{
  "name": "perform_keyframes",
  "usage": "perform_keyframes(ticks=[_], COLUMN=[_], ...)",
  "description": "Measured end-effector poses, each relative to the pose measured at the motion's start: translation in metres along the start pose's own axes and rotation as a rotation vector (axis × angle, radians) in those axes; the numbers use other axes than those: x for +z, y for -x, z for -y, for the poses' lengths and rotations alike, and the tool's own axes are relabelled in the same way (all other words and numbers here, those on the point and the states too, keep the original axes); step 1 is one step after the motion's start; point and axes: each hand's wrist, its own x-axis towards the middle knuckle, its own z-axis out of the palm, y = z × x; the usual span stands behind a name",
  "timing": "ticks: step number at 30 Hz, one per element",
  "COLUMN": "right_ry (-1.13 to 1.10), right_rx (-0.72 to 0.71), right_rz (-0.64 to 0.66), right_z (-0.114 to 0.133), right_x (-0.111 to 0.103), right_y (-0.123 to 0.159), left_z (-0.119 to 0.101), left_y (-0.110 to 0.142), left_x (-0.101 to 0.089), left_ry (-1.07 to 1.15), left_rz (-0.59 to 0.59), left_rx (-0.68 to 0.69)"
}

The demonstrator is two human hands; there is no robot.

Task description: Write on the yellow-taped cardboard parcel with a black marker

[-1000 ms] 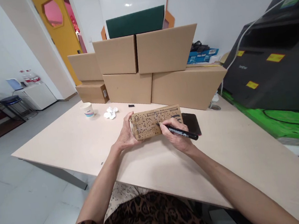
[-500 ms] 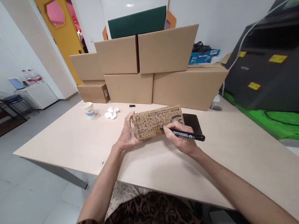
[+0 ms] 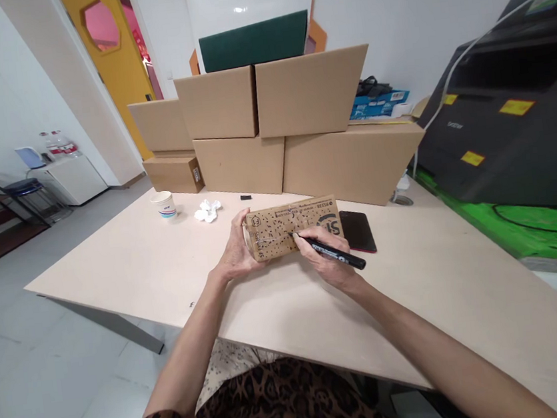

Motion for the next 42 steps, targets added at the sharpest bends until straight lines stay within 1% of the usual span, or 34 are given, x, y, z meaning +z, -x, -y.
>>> perform_keyframes(ticks=[4,9,15,19,24,29,32,34,38,42], right_ry=[0.002,-0.002,-0.010,-0.030,-0.020,-0.036,-0.034,-0.032,-0.032,-0.008], right_rx=[0.033,0.049,0.094,0.105,0.079,0.065,0.046,0.035,0.010,-0.019], right_rz=[0.005,-0.047,0.004,-0.008,0.049,0.007,0.040,0.055,0.042,0.131], right_z=[0.001,0.000,-0.002,0.000,-0.001,-0.001,0.000,0.001,0.001,0.000], right_x=[-0.003,-0.007,-0.002,-0.004,-0.005,-0.005,-0.005,-0.008,-0.017,-0.021], right_y=[-0.002,-0.004,-0.007,-0.007,-0.008,-0.009,-0.009,-0.009,-0.008,-0.006], left_z=[-0.002,0.000,0.001,0.001,0.002,0.001,0.002,0.003,0.003,0.002], left_y=[0.000,0.000,-0.001,0.000,0.000,0.000,0.000,0.000,0.000,0.000], left_x=[0.000,0.001,0.001,0.002,0.002,0.002,0.002,0.002,0.002,0.002], left_ry=[0.003,0.023,0.011,0.029,0.022,0.019,0.024,0.021,0.015,0.013], left_rz=[-0.005,-0.016,-0.009,-0.018,-0.023,-0.011,-0.017,-0.018,-0.011,-0.012], left_rx=[0.002,0.030,0.051,0.048,0.057,0.049,0.049,0.049,0.035,0.023])
